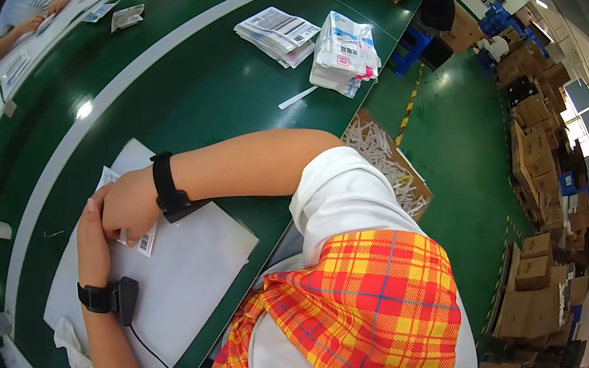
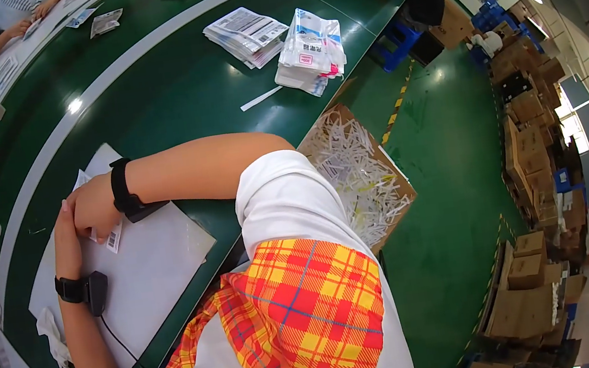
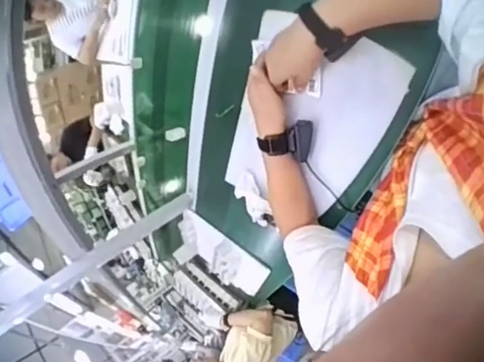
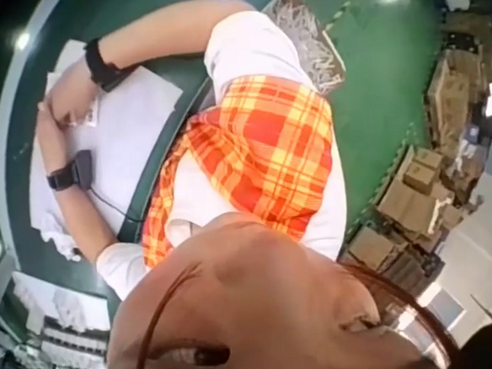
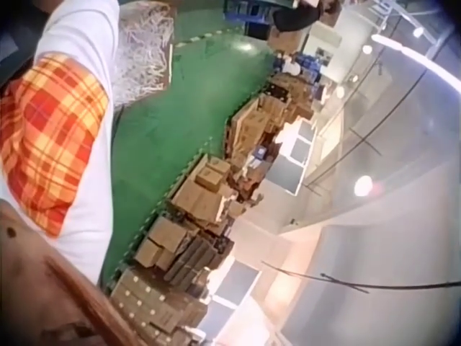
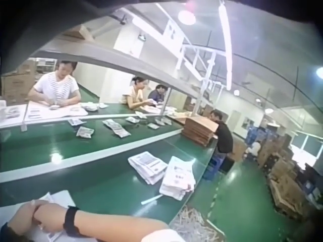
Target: The person picks up a white charger and a plastic bag, places the charger inside the bag, and seals it by hand. They then set the package aside and repeat the process with several more chargers.
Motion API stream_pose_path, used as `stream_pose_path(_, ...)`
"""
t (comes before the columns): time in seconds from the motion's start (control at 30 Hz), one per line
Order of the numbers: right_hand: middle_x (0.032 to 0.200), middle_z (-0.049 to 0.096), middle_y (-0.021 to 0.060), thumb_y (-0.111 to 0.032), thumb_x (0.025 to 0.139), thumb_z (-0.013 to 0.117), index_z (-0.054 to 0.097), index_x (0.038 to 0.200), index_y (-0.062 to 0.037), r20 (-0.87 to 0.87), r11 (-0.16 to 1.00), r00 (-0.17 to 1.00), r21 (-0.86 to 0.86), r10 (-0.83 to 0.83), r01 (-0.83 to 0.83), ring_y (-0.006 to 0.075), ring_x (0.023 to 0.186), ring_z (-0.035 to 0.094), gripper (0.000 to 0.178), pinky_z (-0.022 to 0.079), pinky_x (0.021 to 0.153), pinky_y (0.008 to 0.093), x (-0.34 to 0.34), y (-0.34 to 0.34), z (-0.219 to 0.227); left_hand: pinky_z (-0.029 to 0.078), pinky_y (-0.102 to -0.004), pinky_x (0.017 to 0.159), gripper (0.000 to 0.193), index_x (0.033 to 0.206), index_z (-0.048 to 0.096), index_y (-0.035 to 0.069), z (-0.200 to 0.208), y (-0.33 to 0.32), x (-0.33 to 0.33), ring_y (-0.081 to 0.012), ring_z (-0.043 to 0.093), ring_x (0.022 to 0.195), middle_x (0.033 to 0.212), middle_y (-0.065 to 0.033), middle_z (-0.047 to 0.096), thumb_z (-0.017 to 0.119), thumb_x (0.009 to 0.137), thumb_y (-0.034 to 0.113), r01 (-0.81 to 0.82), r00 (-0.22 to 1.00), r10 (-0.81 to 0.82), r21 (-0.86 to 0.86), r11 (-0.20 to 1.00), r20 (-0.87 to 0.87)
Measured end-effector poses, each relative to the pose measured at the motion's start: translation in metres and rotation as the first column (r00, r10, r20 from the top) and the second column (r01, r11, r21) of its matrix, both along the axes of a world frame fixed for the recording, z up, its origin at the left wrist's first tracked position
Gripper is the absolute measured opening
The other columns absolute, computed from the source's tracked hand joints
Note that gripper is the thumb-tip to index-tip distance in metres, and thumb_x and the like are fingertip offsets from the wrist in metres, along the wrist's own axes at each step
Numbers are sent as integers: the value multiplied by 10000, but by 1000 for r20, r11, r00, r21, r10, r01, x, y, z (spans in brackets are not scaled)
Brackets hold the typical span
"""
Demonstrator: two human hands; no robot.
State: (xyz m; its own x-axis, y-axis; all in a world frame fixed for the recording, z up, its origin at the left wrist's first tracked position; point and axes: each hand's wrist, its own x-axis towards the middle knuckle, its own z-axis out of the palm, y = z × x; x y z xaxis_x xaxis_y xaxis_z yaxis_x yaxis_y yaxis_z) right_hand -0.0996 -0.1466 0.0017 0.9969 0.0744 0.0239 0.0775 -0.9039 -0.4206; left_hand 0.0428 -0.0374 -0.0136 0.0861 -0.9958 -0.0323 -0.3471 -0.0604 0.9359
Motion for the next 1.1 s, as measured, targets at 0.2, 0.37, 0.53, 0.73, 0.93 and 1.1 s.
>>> stream_pose_path(0.2,943,697,28,-282,867,626,687,1016,-171,26,999,999,35,-38,37,244,947,650,196,507,811,406,-10,5,-3,393,-315,1021,511,1222,595,-7,-1,-2,2,-230,560,1158,1231,-130,613,325,1043,388,11,1000,-10,-64,998,29)
stream_pose_path(0.37,919,692,26,-266,882,606,678,962,-166,15,996,1000,91,-11,10,237,934,650,147,504,781,411,-17,5,-5,389,-317,1033,444,1219,602,10,-3,-4,4,-230,554,1176,1247,-124,606,362,1037,336,40,996,-33,-93,995,78)
stream_pose_path(0.53,885,682,27,-264,892,592,658,915,-155,16,995,1000,102,-8,6,238,919,648,130,496,757,413,-18,7,-5,394,-318,1034,373,1224,603,20,-9,-4,10,-233,556,1173,1259,-119,602,386,1029,251,69,990,-52,-123,990,135)
stream_pose_path(0.73,908,656,61,-236,897,590,645,924,-121,9,985,1000,170,-18,16,255,910,640,130,489,786,416,-29,11,-6,388,-321,1043,301,1222,603,33,-10,-3,10,-235,544,1192,1283,-113,582,441,999,154,59,990,-46,-98,993,131)
stream_pose_path(0.93,1013,614,105,-234,863,646,626,1048,-106,66,992,997,129,-26,17,295,969,604,226,474,834,426,-49,17,-8,356,-354,1088,451,1322,520,22,3,-1,-1,-302,476,1284,1400,-151,480,558,881,106,235,888,-167,-110,966,428)
stream_pose_path(1.1,1107,570,122,-265,819,704,574,1193,-103,106,997,992,37,-72,68,332,1064,542,428,444,879,436,-67,28,-2,321,-372,1120,620,1417,412,20,1,6,2,-347,394,1355,1487,-170,375,586,827,93,303,815,-236,-41,952,529)
